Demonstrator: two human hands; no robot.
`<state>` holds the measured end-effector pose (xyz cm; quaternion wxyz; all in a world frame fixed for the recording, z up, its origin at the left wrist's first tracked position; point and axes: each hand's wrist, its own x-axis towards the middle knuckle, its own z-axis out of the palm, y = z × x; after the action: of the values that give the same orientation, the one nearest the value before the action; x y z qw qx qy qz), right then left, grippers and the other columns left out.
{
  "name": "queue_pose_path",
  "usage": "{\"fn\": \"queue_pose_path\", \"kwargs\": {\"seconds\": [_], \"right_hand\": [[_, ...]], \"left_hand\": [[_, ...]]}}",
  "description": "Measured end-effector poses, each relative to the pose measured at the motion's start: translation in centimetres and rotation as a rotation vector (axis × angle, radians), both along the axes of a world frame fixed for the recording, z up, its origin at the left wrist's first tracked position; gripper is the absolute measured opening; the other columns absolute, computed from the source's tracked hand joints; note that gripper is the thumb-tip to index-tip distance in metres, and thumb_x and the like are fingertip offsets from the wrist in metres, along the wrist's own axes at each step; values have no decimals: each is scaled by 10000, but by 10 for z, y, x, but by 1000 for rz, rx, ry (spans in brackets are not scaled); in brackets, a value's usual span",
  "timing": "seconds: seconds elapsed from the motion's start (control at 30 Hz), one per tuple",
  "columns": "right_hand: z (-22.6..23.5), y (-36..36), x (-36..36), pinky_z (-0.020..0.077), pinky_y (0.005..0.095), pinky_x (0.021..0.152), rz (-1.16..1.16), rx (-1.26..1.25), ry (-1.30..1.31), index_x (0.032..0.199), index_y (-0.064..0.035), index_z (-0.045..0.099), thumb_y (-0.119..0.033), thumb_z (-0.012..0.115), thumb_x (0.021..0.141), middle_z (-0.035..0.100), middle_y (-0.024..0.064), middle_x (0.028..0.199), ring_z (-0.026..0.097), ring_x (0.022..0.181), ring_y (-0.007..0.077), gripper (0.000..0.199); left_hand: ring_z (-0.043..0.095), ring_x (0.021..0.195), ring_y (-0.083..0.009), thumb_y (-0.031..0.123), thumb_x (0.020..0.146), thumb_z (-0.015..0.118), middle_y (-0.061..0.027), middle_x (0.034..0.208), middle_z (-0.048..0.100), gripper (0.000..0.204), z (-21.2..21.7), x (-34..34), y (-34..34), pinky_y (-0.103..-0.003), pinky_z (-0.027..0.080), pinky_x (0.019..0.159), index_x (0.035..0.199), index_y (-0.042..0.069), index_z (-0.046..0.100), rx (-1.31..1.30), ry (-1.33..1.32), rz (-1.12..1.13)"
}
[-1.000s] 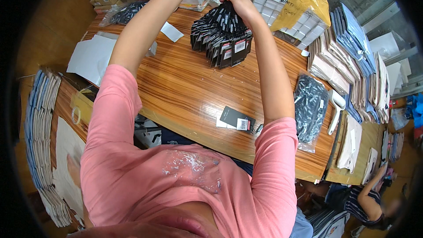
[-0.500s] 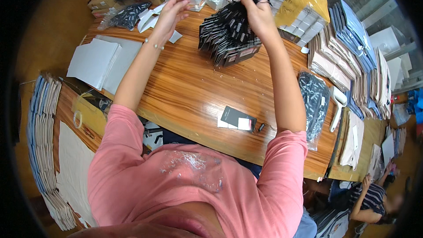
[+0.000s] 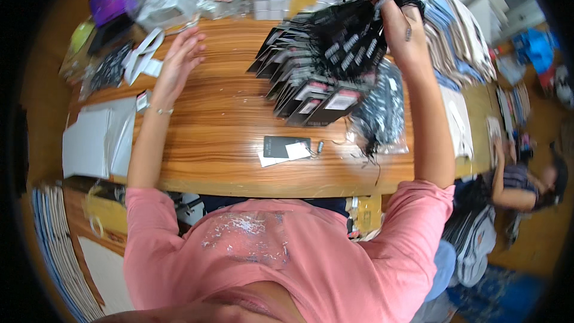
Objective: The person organizes a bundle of black tags by hand at a wooden table, aligning them and gathering the attached strings. The person then stacks the bundle together and moves them to another pile.
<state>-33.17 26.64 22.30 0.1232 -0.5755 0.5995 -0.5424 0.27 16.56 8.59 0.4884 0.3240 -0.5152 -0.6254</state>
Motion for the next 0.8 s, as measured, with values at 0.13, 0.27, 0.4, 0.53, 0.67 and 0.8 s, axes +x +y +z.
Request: {"fn": "queue_pose_path", "kwargs": {"seconds": [0.13, 0.27, 0.4, 0.53, 0.67, 0.8], "right_hand": [[24, 41, -55, 378, 247, 572, -148, -179, -270, 807, 5, 572, -217, 499, 819, 563, 39, 723, 462, 654, 119, 235], [47, 101, -171, 417, 350, 674, -462, -175, 1428, 952, 0, 552, -236, 425, 867, 571, 199, 851, 519, 722, 353, 281], [51, 123, -231, 413, 336, 701, -600, -34, 733, 957, 17, 549, -299, 449, 852, 571, 212, 883, 540, 789, 303, 347], [69, 159, -285, 402, 299, 665, -1045, 112, 275, 905, 58, 570, -378, 407, 839, 583, 115, 800, 515, 756, 150, 470], [62, 189, -381, 390, 332, 697, -978, -23, 354, 901, 105, 529, -330, 381, 833, 576, 130, 783, 487, 741, 184, 465], [72, 185, -322, 380, 417, 791, -1053, 32, 605, 910, 107, 526, -300, 298, 835, 555, 296, 904, 534, 888, 388, 472]], "left_hand": [[490, 922, -114, 211, 868, 471, -49, 1105, 490, 362, 6, -4, -1, -271, 411, 771, 1197, 84, 391, -35, -44, -78], [482, 868, -99, 226, 863, 478, -49, 1073, 485, 374, 15, -18, 1, -259, 396, 749, 1193, 83, 376, -44, -60, -145], [481, 857, -96, 236, 874, 461, -54, 1090, 464, 399, 21, -29, 7, -246, 394, 745, 1220, 85, 331, -56, -124, -307], [487, 852, -95, 260, 871, 468, -51, 1074, 464, 458, 28, -34, 15, -235, 396, 730, 1254, 80, 291, -92, -194, -361], [492, 850, -95, 269, 863, 483, -52, 1061, 464, 519, 25, -43, 12, -233, 399, 720, 1284, 79, 245, -122, -210, -401], [495, 843, -93, 265, 859, 490, -53, 1059, 464, 535, 19, -41, 12, -230, 398, 717, 1291, 90, 226, -124, -183, -425]]}}
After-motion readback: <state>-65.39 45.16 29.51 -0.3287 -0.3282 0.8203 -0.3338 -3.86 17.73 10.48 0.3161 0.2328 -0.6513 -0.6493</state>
